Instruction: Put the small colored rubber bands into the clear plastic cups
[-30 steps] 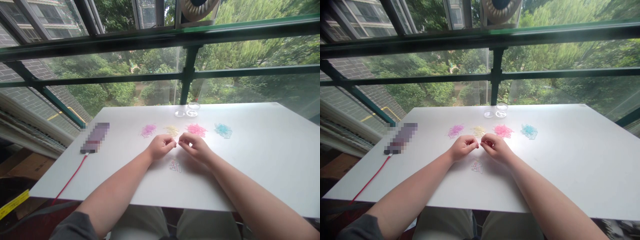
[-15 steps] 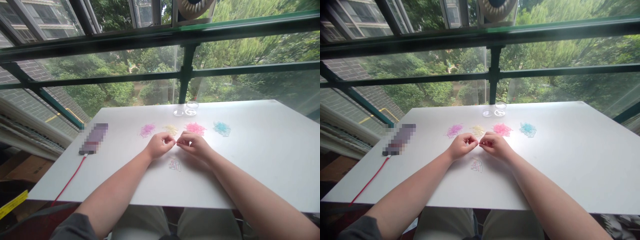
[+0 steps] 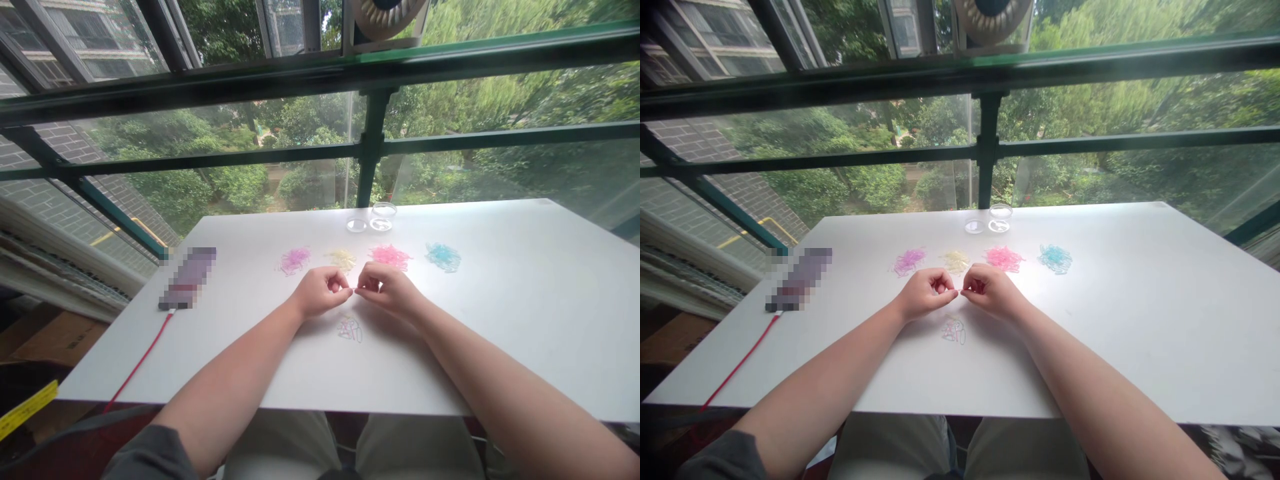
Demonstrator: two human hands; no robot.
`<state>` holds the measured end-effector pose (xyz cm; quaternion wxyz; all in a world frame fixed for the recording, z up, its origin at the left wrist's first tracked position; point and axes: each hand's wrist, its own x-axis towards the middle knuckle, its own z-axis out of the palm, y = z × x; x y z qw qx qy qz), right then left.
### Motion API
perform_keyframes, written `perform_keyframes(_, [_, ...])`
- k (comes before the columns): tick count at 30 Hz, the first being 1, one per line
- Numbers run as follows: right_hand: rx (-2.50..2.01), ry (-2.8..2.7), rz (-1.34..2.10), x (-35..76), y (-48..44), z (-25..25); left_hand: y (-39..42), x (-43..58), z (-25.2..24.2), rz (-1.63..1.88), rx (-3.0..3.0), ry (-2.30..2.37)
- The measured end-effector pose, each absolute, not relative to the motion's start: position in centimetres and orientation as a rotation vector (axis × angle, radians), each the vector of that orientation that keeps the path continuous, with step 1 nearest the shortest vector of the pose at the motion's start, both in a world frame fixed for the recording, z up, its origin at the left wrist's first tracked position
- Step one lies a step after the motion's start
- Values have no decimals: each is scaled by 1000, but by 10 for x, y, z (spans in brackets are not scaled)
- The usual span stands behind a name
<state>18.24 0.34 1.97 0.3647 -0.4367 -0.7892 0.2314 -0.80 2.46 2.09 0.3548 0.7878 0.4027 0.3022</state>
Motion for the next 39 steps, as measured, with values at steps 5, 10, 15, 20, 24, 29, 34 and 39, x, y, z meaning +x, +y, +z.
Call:
perform_keyframes(5, [-1162, -2047, 591, 183, 3, 17, 24, -9, 20, 725, 2019, 999])
perform_keyframes(10, [-1139, -2062, 680, 180, -1, 17, 22, -9, 18, 628, 1968, 959])
perform_keyframes(15, [-1127, -2013, 790, 180, 2, 16, 23, -13, 20, 564, 1954, 921])
perform_keyframes(20, [-1122, -1989, 957, 184, 5, 18, 30, -19, 22, 574, 1907, 868])
perform_keyframes(24, [-1096, -2033, 998, 184, 2, 18, 33, -20, 20, 581, 1921, 889])
perform_keyframes(29, [-1116, -2099, 945, 181, -2, 19, 33, -17, 16, 529, 1962, 868])
perform_keyframes(34, [-1146, -2140, 917, 181, -2, 19, 33, -16, 14, 541, 1980, 880])
perform_keyframes(39, [-1145, -2143, 845, 185, 0, 18, 33, -15, 15, 560, 1979, 891])
